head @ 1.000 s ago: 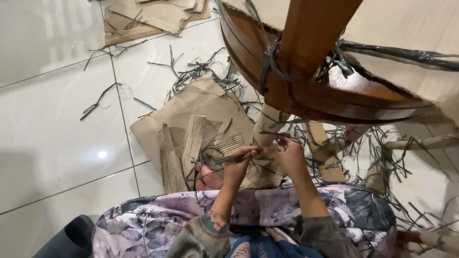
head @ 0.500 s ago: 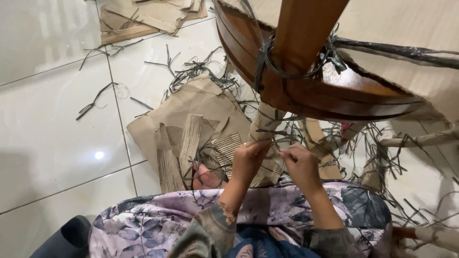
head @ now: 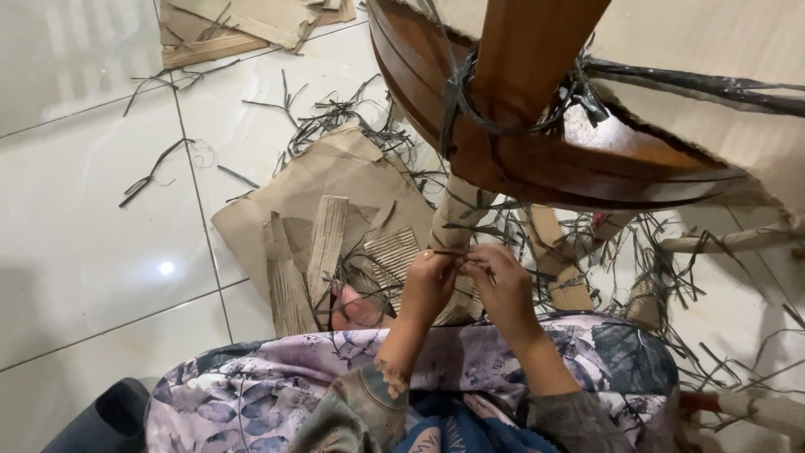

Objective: Wrapping the legs of a wooden chair with cardboard and securing them with plastic ties for protection.

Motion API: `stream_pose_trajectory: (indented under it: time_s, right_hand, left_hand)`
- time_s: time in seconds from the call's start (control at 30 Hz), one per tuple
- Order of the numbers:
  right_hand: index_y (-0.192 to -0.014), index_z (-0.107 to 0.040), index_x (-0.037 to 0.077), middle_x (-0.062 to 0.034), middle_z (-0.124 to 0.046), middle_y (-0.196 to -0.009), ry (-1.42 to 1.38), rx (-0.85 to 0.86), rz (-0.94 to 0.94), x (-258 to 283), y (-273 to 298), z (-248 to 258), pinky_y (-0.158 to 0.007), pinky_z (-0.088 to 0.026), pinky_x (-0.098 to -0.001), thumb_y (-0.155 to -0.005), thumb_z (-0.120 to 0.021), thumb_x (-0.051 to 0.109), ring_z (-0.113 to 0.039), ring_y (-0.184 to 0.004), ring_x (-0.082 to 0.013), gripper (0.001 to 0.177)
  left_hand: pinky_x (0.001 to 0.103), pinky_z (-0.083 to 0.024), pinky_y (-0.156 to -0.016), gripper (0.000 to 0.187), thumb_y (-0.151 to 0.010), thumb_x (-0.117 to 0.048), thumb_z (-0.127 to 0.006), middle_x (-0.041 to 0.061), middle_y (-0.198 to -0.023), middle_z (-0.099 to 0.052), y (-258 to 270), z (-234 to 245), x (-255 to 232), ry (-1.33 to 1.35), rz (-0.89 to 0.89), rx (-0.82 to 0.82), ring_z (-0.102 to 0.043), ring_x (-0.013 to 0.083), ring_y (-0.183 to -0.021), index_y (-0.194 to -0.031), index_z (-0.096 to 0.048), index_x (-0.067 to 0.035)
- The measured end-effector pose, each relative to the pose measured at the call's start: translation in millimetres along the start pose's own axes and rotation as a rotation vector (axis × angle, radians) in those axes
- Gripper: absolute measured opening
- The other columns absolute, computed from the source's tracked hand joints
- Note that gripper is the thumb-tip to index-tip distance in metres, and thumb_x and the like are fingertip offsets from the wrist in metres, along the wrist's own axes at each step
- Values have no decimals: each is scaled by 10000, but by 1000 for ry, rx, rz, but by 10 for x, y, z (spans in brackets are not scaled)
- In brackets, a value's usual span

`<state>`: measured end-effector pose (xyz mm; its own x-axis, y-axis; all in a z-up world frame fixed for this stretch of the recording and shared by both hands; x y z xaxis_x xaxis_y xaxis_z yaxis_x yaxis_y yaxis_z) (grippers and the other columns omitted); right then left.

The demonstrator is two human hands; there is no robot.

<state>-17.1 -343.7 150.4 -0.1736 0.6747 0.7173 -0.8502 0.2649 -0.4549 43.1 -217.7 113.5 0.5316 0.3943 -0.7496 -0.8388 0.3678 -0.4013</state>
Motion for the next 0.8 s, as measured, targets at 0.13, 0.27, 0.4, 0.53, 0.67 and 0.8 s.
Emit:
stream_pose_trajectory:
  time_s: [0.13,0.27,0.4,0.53,0.67,0.8]
  right_hand:
    - [-967,-760,63,-91,-726,-910,67,-17,15,-149,47,-79,-615,-622,-333,-901,-775,62,-747,-768,-297,68]
    - [-1009,-775,83,-88,-718,-915,122,37,69,-180,99,-195,-638,-637,-362,-941,-711,52,-735,-752,-282,98]
    - [-1026,-769,89,-96,-693,-984,225,116,206,25,87,-246,-676,-620,-389,-929,-661,7,-729,-858,-327,167]
    - [-1009,-742,43,-115,-684,-964,291,116,219,-156,190,-398,-695,-623,-375,-919,-664,-10,-729,-819,-312,129]
    - [-1005,-725,62,-90,-651,-903,182,156,30,-115,129,-350,-713,-592,-410,-933,-630,13,-711,-825,-338,129]
    - [-1002,-760,35,-157,-691,-865,-89,161,-189,-203,111,-326,-726,-571,-460,-922,-668,31,-706,-837,-425,122]
  left_hand:
    - [392,-557,-831,159,-953,-158,-710,12,-622,-630,78,-41,134,78,33,-35,-674,241,-639,-798,-684,-131]
    - [366,-530,-891,105,-963,-176,-704,2,-645,-686,53,153,26,44,41,-98,-709,214,-663,-863,-695,-144]
    - [404,-524,-918,101,-960,-165,-682,96,-731,-729,-1,283,-48,-41,58,-108,-745,275,-770,-1045,-655,-118]
    - [402,-525,-909,197,-931,-129,-669,115,-688,-709,-8,330,-55,-108,42,-43,-745,295,-758,-1123,-624,-132]
    - [388,-563,-849,342,-921,-128,-696,112,-932,-720,129,337,181,101,158,-113,-730,284,-907,-1245,-587,-112]
    - [423,-561,-930,246,-1038,-195,-582,160,-999,-750,411,37,503,621,482,-19,-708,258,-1029,-1168,-711,-31]
Point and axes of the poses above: each hand's wrist, its own y-axis away from the middle knuckle, its own z-axis out of the back of the hand, x = y × z, the point moved 5 cm from there along -y, towards the middle knuckle
